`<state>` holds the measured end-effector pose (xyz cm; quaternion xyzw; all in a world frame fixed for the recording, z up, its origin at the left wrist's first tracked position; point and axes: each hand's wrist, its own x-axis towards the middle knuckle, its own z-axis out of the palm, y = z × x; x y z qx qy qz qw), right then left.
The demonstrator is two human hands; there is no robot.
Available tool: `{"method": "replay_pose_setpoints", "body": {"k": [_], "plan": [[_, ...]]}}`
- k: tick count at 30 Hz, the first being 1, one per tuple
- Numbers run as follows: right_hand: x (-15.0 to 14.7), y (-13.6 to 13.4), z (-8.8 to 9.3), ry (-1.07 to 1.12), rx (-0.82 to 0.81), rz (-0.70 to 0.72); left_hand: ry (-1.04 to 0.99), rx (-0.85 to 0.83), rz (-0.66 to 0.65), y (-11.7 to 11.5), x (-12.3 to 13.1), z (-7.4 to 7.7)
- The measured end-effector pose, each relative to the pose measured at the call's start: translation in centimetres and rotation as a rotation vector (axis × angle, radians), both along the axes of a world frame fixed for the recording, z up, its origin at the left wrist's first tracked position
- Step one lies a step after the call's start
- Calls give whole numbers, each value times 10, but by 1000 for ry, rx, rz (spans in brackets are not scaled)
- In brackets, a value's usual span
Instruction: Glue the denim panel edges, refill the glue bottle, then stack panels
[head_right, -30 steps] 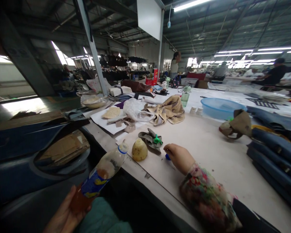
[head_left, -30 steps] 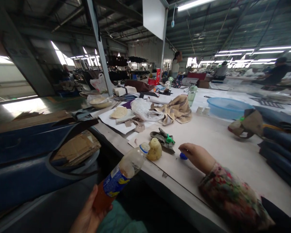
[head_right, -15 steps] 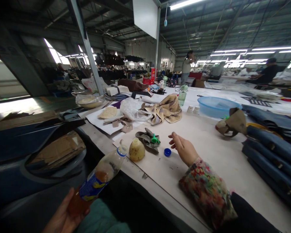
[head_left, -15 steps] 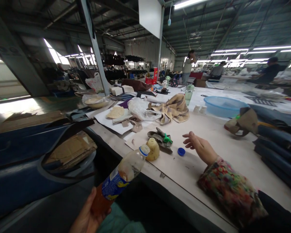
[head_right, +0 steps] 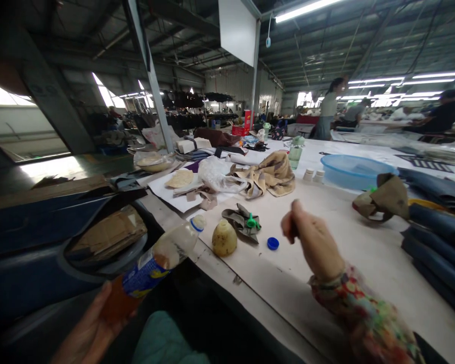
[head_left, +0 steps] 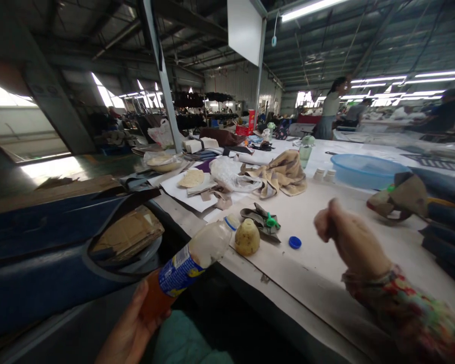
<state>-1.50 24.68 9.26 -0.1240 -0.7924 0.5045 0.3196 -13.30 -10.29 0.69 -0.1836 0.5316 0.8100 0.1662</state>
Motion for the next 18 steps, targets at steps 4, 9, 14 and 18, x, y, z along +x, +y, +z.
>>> {"method": "replay_pose_setpoints", "body": {"k": [4, 9, 14, 18], "plan": [[-19, -65, -27, -324, -256, 501, 115, -40, -52, 0, -6, 14], [-44, -118, -41, -346, -515, 734, 181, -75, -91, -6, -16, 27], [-65, -137, -41, -224, -759, 751, 301, -181, -168, -16, -26, 44], [-76, -142, -45, -170, -884, 735, 396, -310, -247, -19, -27, 65]]}}
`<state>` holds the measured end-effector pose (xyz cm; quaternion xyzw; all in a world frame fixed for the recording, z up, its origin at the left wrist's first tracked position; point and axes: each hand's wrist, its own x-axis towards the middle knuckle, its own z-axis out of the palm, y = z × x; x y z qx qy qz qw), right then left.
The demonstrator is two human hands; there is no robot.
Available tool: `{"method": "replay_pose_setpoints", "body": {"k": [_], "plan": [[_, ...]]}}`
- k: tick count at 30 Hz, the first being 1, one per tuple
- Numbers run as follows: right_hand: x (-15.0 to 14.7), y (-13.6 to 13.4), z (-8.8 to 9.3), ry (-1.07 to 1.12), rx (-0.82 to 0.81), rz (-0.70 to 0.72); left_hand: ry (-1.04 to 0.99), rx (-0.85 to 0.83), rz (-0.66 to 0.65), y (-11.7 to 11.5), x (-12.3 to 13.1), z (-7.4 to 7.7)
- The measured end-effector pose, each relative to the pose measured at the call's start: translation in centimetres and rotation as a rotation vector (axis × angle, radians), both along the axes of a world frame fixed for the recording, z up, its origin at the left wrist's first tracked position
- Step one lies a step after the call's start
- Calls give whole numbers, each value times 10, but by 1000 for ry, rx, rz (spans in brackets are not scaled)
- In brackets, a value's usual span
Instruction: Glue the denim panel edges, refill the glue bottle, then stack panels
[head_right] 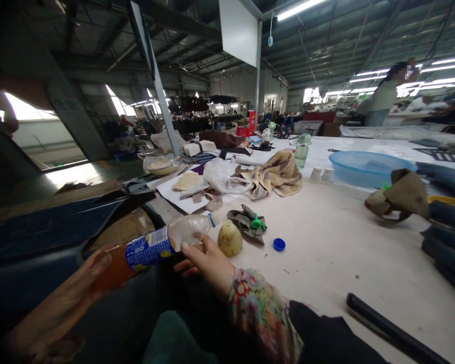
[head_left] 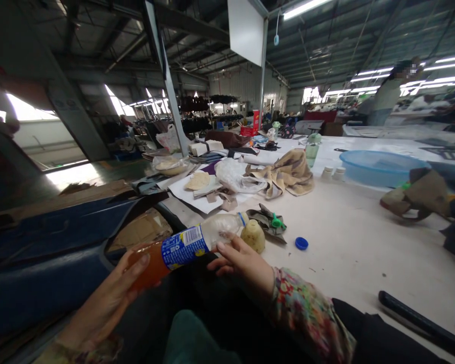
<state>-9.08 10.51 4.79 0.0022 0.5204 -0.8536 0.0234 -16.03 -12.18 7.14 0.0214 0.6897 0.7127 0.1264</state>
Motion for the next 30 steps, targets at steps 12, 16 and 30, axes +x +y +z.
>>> {"method": "replay_pose_setpoints", "body": {"k": [12, 16, 30], "plan": [[-7, 7, 2, 26, -82, -10, 106, -253, 11, 16, -3, 40], [-9, 10, 1, 53, -107, -3, 87, -280, -52, 20, -3, 50], [-9, 15, 5, 35, -117, 4, 129, -355, 7, 32, -7, 63]]}}
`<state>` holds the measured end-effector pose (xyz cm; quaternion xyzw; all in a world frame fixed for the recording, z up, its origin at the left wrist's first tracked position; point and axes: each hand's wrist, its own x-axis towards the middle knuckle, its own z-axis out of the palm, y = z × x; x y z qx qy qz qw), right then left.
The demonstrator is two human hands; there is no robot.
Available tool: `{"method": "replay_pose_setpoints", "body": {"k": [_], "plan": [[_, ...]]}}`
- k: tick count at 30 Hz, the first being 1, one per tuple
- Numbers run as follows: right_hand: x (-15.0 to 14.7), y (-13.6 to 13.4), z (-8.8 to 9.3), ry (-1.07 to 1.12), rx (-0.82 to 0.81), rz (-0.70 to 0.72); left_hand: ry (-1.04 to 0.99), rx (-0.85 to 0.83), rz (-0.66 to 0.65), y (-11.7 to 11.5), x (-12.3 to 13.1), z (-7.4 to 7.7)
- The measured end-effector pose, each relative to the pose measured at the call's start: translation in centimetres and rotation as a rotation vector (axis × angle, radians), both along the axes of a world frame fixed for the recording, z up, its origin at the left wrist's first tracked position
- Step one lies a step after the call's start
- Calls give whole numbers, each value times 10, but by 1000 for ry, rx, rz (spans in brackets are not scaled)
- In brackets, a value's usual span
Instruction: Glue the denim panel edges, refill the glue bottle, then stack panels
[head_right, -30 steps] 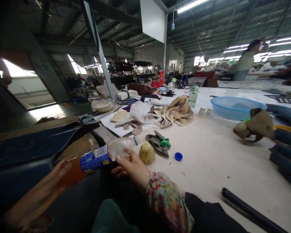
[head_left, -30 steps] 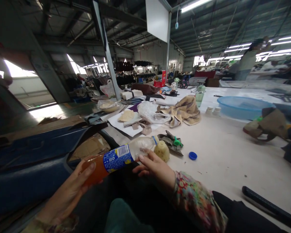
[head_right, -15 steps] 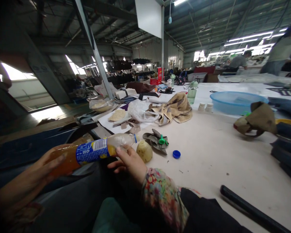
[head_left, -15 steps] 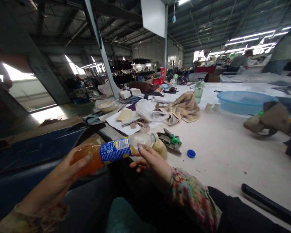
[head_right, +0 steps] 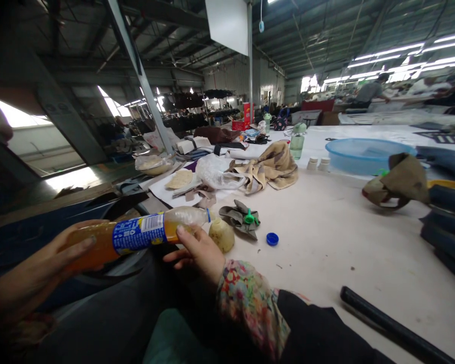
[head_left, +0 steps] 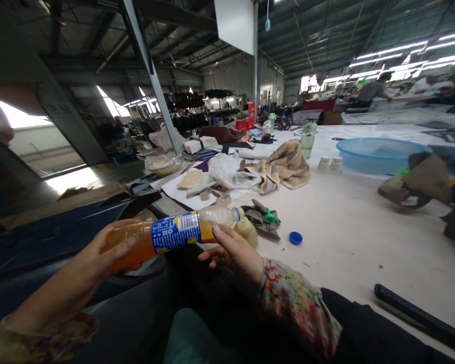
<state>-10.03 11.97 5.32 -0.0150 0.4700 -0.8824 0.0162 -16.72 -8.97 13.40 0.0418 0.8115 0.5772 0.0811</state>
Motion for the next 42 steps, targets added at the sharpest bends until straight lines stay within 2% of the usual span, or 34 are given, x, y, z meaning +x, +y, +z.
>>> {"method": "replay_pose_setpoints", "body": {"k": [5, 10, 25, 42], "plan": [[-1, 1, -2, -7, 2, 5, 20, -46, 21, 1, -2, 1], [0, 1, -1, 7, -11, -13, -33, -111, -43, -5, -10, 5], [0, 3, 2, 29, -15, -12, -22, -98, -44, -1, -9, 13], [1, 4, 7, 23, -5, -14, -18, -60, -36, -2, -14, 12]]}}
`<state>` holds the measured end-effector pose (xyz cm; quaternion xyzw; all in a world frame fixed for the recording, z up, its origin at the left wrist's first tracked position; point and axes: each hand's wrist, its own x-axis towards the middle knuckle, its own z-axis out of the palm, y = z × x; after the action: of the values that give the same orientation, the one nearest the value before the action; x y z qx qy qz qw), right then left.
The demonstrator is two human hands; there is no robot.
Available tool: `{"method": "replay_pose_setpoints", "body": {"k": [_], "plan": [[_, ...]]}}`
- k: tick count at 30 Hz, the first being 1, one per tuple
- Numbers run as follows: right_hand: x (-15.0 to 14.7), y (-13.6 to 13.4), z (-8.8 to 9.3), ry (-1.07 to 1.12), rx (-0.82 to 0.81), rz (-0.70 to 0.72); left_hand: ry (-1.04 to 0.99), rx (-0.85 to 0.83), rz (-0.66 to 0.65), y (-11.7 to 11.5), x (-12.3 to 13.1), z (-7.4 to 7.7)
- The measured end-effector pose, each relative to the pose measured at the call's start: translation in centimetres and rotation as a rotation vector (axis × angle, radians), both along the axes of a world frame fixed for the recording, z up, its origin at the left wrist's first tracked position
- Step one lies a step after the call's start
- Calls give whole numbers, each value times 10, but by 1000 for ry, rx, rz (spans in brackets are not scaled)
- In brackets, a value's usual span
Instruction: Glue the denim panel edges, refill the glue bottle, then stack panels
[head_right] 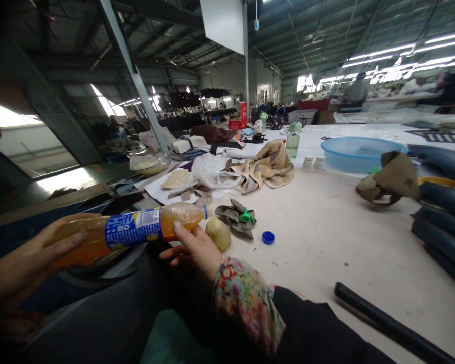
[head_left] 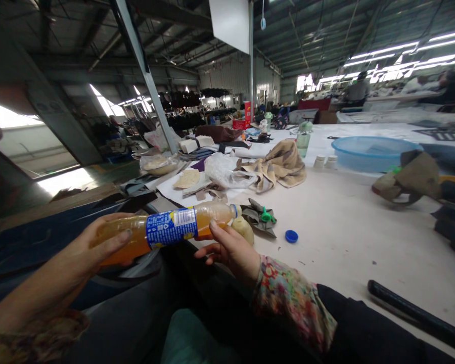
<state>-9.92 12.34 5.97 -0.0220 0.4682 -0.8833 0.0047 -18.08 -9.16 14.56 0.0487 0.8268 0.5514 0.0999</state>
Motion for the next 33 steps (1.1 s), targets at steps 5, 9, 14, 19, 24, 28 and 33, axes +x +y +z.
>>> {"method": "replay_pose_setpoints", "body": {"k": [5, 9, 14, 19, 24, 28, 33], "plan": [[0, 0, 0, -6, -2, -5, 8, -7, 4, 0, -1, -1], [0, 0, 0, -2, 10, 1, 2, -11, -2, -1, 0, 0], [-1, 0, 0, -12, 3, 0, 3, -5, -4, -1, 1, 0], [-1, 1, 1, -12, -2, 2, 10, 4, -17, 0, 2, 1], [0, 0, 0, -9, -1, 0, 61, -1, -4, 5, 8, 3], [-1, 0, -2, -3, 3, 1, 57, 8, -23, 5, 8, 3], [-1, 1, 0, -1, 4, -1, 12, -1, -10, 2, 4, 1]]}}
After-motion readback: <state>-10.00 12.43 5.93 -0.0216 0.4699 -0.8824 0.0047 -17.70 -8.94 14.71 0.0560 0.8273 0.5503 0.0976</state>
